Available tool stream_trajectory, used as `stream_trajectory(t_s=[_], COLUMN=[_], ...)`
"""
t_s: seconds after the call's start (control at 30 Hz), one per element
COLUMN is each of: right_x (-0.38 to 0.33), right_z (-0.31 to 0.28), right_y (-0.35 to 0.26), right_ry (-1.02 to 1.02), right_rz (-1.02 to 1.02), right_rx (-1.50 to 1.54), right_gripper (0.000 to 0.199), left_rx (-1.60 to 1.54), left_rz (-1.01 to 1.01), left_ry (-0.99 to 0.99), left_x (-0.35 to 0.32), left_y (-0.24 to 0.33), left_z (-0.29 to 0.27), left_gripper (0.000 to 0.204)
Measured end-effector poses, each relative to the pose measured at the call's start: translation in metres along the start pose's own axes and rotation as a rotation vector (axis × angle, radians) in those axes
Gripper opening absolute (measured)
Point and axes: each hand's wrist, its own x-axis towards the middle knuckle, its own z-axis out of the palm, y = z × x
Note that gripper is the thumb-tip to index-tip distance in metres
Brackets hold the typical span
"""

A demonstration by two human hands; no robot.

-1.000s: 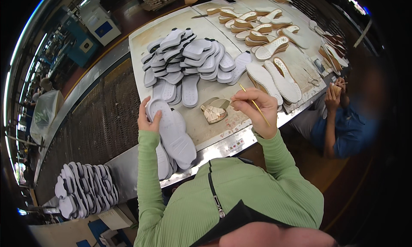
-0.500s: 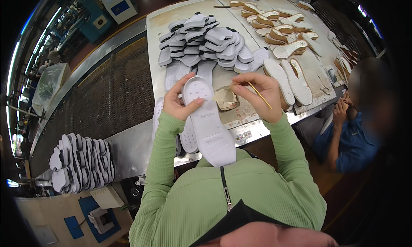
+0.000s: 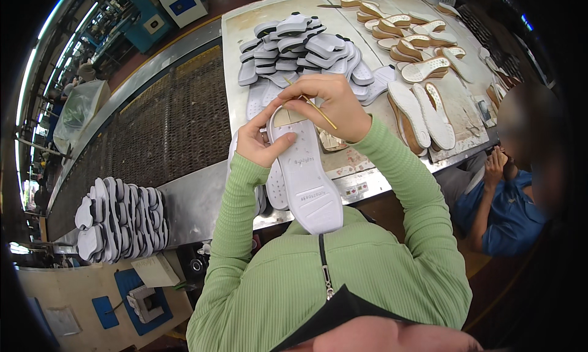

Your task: The person applies adhesive to the edges of white shoe insoles using a small brush, then stacks the treated insoles on the table. The person repeats this process for multiple insoles, occasionally repositioning the stack.

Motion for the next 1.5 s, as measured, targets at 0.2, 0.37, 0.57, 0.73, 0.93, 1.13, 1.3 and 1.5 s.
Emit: stream_trajectory(t_s=[0.2, 0.37, 0.57, 0.73, 0.93, 1.13, 1.3, 1.5], right_x=[0.0, -0.008, -0.04, -0.052, -0.047, -0.047, -0.046, -0.046], right_z=[0.009, 0.012, 0.029, 0.037, 0.045, 0.038, 0.036, 0.035], right_y=[0.005, 0.009, 0.006, 0.01, 0.008, 0.002, -0.002, -0.007], right_ry=[0.039, 0.142, 0.196, 0.159, 0.255, 0.206, 0.229, 0.257], right_rz=[-0.117, -0.095, 0.362, 0.512, 0.48, 0.508, 0.508, 0.519], right_rx=[-0.022, -0.054, 0.278, 0.406, 0.494, 0.458, 0.467, 0.463], right_gripper=[0.012, 0.016, 0.028, 0.032, 0.034, 0.031, 0.029, 0.027], left_rx=[0.048, 0.087, 0.118, 0.148, 0.125, 0.105, 0.106, 0.142], left_rz=[0.015, 0.097, 0.044, 0.061, 0.093, 0.108, 0.128, 0.199], left_ry=[0.118, 0.173, 0.264, 0.216, 0.195, 0.23, 0.233, 0.216], left_x=[0.003, 0.0, -0.006, -0.01, -0.012, -0.009, -0.006, -0.002], left_y=[-0.005, -0.005, -0.001, 0.004, 0.008, 0.005, 0.006, 0.012], left_z=[-0.001, 0.004, 0.006, 0.006, 0.003, 0.005, 0.006, 0.011], left_gripper=[0.046, 0.041, 0.04, 0.042, 0.042, 0.041, 0.041, 0.035])
